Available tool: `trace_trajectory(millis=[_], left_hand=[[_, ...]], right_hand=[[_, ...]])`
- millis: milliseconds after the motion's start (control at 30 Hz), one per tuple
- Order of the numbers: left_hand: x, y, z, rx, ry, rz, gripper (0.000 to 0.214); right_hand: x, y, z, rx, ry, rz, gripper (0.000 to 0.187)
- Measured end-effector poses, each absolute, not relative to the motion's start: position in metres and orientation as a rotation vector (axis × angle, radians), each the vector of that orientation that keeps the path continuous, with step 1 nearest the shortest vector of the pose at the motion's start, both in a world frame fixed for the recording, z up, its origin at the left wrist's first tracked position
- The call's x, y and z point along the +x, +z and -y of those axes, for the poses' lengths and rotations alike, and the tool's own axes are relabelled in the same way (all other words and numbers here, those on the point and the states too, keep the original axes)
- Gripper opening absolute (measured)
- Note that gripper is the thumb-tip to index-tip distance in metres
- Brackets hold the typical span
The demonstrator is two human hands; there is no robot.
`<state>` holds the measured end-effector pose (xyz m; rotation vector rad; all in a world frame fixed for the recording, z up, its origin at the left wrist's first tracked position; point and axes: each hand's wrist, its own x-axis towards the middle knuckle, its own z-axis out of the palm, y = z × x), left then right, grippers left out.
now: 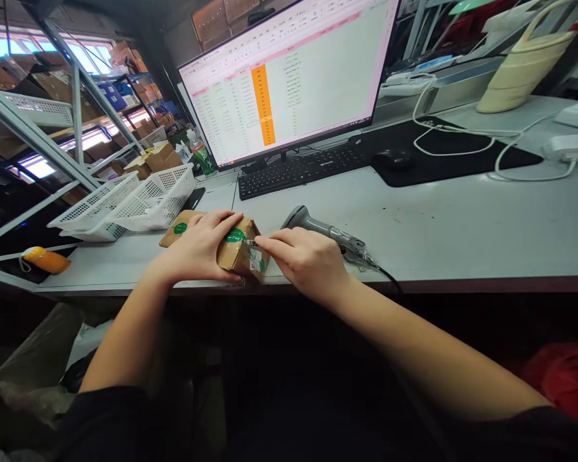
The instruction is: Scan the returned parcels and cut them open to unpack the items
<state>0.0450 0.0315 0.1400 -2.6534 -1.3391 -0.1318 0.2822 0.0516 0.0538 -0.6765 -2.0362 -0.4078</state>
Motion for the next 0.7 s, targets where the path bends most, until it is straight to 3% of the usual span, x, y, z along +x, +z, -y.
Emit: trace_trajectory(millis=[133,700], left_hand=[[0.042,0.144,-0.029,-2.713,-0.18,1.256,0.109],[0.035,0.142,-0.02,-2.812,-0.238,1.217,0.109]], right_hand=[[0.287,0.053,-0.06,-0.706,-0.415,2.013,0.021],[0.286,0.057,-0.051,-0.498,-0.314,2.093,0.023]])
